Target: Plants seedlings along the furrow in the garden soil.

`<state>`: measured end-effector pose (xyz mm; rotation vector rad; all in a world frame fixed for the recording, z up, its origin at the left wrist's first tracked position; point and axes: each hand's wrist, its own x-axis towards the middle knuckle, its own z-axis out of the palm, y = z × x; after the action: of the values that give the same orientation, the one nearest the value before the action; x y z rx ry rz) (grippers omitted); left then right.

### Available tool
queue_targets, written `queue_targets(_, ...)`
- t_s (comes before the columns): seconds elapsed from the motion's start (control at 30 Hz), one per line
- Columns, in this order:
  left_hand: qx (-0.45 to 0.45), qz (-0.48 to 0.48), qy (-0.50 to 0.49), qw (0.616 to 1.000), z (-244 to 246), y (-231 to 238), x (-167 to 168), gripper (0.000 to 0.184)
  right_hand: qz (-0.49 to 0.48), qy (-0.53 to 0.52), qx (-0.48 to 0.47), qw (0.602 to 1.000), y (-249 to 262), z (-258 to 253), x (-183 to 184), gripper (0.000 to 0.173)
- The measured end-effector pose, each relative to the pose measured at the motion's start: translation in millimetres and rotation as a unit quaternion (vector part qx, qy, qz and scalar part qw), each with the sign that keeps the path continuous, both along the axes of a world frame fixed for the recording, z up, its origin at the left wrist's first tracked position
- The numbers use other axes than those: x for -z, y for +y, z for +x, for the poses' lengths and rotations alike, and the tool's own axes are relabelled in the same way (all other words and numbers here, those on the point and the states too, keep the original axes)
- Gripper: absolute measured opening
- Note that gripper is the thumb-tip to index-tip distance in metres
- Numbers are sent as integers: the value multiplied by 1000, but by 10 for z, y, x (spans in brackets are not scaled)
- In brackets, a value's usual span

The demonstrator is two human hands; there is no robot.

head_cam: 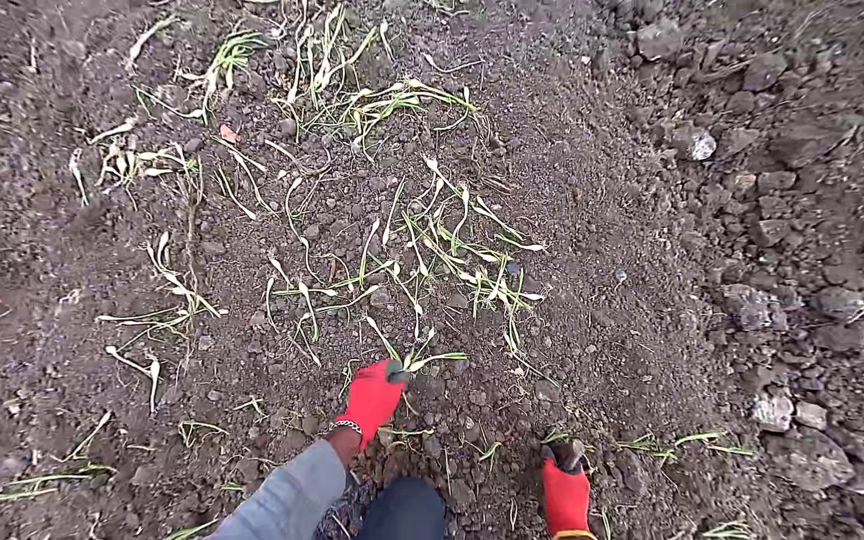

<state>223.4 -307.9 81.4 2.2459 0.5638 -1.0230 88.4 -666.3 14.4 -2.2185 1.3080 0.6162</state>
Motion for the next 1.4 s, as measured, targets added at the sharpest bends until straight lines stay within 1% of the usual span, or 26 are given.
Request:
queue_targets(0.07,-124,-8,-182,976,223,67,-252,42,62,25,-27,997,-155,25,-33,47)
queue_targets(0.1,-141,4,-236,962,226,63,-277,53,96,44,-55,993,-282,47,-72,44)
queue_targets(0.13,-126,20,-242,962,141,49,-234,60,127,65,-91,986,-414,101,-109,42)
queue_targets(0.17,-85,25,-207,974,-16,17,-145,61,156,95,-128,975,-529,215,-159,44)
queue_targets(0.23,81,13,-50,995,-465,-96,102,53,184,164,-201,948,-695,491,-351,51)
queue_targets(0.3,232,8,87,969,-815,-242,380,56,208,197,-264,921,-765,785,-624,46)
queue_targets(0.37,296,26,124,947,-1018,-363,578,61,215,212,-320,898,-772,1018,-863,39)
queue_targets(0.43,323,44,128,937,-1017,-436,631,63,199,198,-362,889,-742,1138,-931,37)
queue_targets(0.53,292,44,126,947,-974,-337,523,52,158,139,-382,900,-516,1033,-1018,42)
queue_targets(0.6,239,42,109,964,-925,-261,424,42,147,31,-383,912,-371,1025,-1213,43)
queue_targets(0.67,178,62,88,978,-986,-179,305,40,180,-102,-342,917,-192,1118,-1609,43)
queue_targets(0.7,145,71,75,984,-981,-138,260,40,221,-184,-312,906,-84,1216,-1812,39)
queue_targets(0.77,83,85,32,992,-977,-59,224,37,314,-331,-263,850,163,1410,-1998,31)
queue_targets(0.8,60,95,2,994,-979,-22,224,35,330,-372,-264,826,314,1486,-1965,31)
queue_targets(0.87,41,112,-75,990,-962,18,245,29,288,-376,-336,814,650,1563,-1580,32)
queue_targets(0.97,51,126,-188,973,-882,50,283,25,272,-200,-428,839,1112,1336,-370,33)
queue_targets(1.0,53,122,-213,968,-861,27,263,24,282,-146,-432,844,1174,1231,-106,34)
queue_targets(1.03,58,118,-238,962,-786,-5,275,23,288,-111,-432,848,1182,1270,-70,35)
queue_targets(1.07,68,110,-257,958,-684,-34,297,23,290,-103,-426,850,1138,1399,-227,33)
queue_targets(1.13,86,75,-261,959,-655,-106,293,21,316,-165,-391,849,850,1555,-905,31)
queue_targets(1.17,94,62,-246,963,-658,-124,301,20,344,-243,-358,833,711,1633,-1289,25)
queue_targets(1.2,102,52,-230,966,-652,-123,315,19,393,-329,-326,794,625,1728,-1628,18)
queue_targets(1.23,109,44,-221,968,-653,-119,303,17,436,-403,-314,741,592,1829,-1858,15)
queue_targets(1.27,114,44,-216,969,-635,-118,252,16,447,-442,-300,718,640,1901,-1972,17)
queue_targets(1.33,120,80,-225,964,-445,-101,99,15,344,-443,-355,748,929,1917,-1828,18)
queue_targets(1.4,145,136,-238,951,-151,-95,-39,16,267,-314,-436,800,1238,1634,-1015,24)
